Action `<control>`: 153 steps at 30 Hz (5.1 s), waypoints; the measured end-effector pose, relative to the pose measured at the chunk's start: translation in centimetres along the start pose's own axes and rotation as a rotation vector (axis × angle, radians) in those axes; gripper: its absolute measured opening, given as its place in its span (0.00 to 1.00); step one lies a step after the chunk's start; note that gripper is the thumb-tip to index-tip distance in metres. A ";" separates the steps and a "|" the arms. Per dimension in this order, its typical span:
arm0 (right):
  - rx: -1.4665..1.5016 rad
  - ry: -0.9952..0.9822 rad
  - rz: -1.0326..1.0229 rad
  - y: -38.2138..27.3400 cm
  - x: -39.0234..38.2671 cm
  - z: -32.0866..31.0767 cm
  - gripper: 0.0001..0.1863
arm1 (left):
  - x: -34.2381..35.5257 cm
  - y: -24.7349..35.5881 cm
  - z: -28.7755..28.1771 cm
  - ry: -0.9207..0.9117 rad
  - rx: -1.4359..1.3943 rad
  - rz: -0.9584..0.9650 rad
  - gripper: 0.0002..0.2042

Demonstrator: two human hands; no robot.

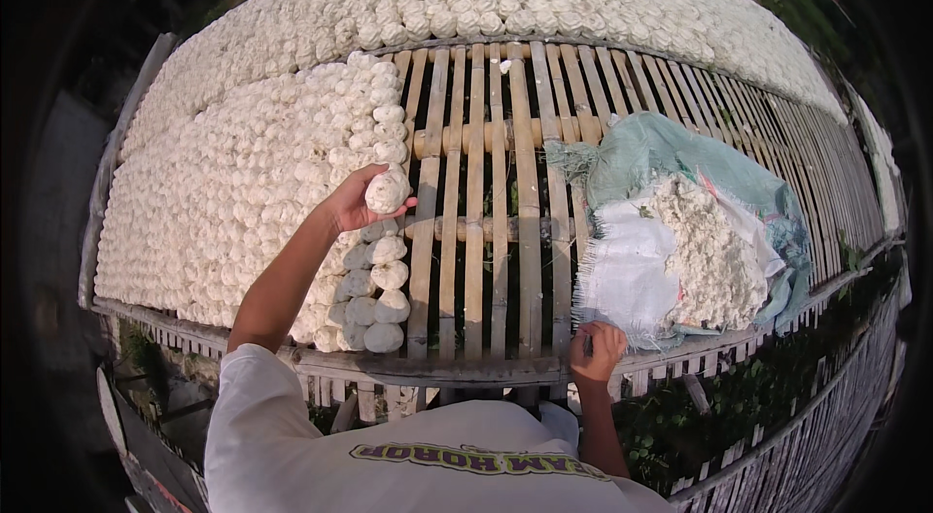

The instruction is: The person repeatedly scoops a white dough-like material from a cloth-lined pile, rolls it into a ball between both hands, and places the finished ball onto a bamboo drying rack. This cycle continues throughout the clip, gradually filling the rack with uniform dough balls.

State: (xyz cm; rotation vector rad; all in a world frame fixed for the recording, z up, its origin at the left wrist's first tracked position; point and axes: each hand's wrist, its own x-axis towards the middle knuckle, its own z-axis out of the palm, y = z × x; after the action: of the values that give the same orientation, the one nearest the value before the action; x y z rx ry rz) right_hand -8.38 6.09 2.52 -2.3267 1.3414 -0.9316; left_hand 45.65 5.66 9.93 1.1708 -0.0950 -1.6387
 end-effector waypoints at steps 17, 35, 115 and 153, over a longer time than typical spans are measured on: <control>-0.292 -0.280 0.234 2.6 4.6 4.8 0.07 | 33.1 31.6 -10.9 0.536 1.424 0.521 0.23; -0.277 -0.352 0.304 1.6 6.0 4.6 0.07 | 38.5 28.9 -12.1 0.843 2.548 0.399 0.31; -0.266 -0.702 0.150 29.8 38.2 -0.2 0.34 | -5.4 -33.6 11.5 0.724 1.231 0.404 0.15; 0.043 -0.685 -0.228 27.2 36.3 -1.3 0.27 | -5.6 -33.1 12.2 0.772 1.224 0.430 0.14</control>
State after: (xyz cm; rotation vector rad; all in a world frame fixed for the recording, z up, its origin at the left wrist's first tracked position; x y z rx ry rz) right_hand -14.31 -38.86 2.69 -2.4565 0.7774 -0.1560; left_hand 13.61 18.39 0.65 2.3984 -0.8640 -0.5470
